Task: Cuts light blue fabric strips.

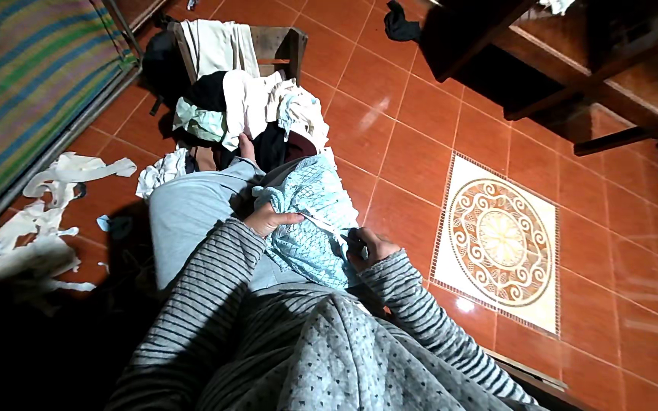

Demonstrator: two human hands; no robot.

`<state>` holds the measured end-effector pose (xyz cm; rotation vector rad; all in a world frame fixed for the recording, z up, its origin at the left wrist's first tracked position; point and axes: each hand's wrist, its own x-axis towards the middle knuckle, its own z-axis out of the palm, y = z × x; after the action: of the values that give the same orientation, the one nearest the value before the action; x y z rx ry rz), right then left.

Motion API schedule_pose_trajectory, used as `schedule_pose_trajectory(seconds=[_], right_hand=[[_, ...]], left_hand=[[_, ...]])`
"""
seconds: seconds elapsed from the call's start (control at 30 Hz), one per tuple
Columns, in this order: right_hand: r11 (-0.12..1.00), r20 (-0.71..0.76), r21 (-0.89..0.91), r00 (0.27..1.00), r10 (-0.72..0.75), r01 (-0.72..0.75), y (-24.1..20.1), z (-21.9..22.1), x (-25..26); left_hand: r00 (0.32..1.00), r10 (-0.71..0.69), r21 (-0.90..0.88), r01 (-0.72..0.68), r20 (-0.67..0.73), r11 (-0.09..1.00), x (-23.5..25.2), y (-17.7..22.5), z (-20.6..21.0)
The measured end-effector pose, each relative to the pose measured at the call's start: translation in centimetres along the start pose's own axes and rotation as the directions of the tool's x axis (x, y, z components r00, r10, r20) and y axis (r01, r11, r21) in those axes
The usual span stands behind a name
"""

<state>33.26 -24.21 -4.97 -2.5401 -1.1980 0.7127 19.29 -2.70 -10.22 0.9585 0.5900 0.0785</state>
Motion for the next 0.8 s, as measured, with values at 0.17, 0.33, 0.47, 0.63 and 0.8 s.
schedule_pose_trajectory(seconds=[0.17, 0.33, 0.47, 0.63, 0.8], right_hand=[[1.000, 0.064, 0.013, 0.998, 0.014, -0.015, -0.2, -0.3, 0.2], [0.999, 0.099, 0.018, 0.994, 0.042, -0.044, -0.7, -0.4, 0.5], [0.993, 0.148, -0.034, 0.982, 0.114, -0.110, -1.4, -0.6, 0.8], [0.985, 0.101, 0.150, 0.992, 0.076, -0.091, -0.1, -0.2, 1.1], [0.966, -0.139, 0.196, 0.980, -0.142, 0.168, 1.9, 1.5, 0.1]], left_hand=[[0.999, -0.025, 0.025, 0.025, -0.031, 0.999, 0.0, 0.1, 0.3], [0.995, -0.062, 0.048, 0.066, -0.074, 0.997, -0.1, 0.4, 0.8], [0.996, -0.058, 0.040, 0.061, -0.071, 0.997, 0.0, 0.4, 0.8], [0.992, -0.046, 0.016, 0.048, -0.117, 0.999, 0.1, 0.2, 0.8], [0.946, -0.122, -0.061, 0.109, -0.301, 0.992, 0.4, 0.1, 1.1]])
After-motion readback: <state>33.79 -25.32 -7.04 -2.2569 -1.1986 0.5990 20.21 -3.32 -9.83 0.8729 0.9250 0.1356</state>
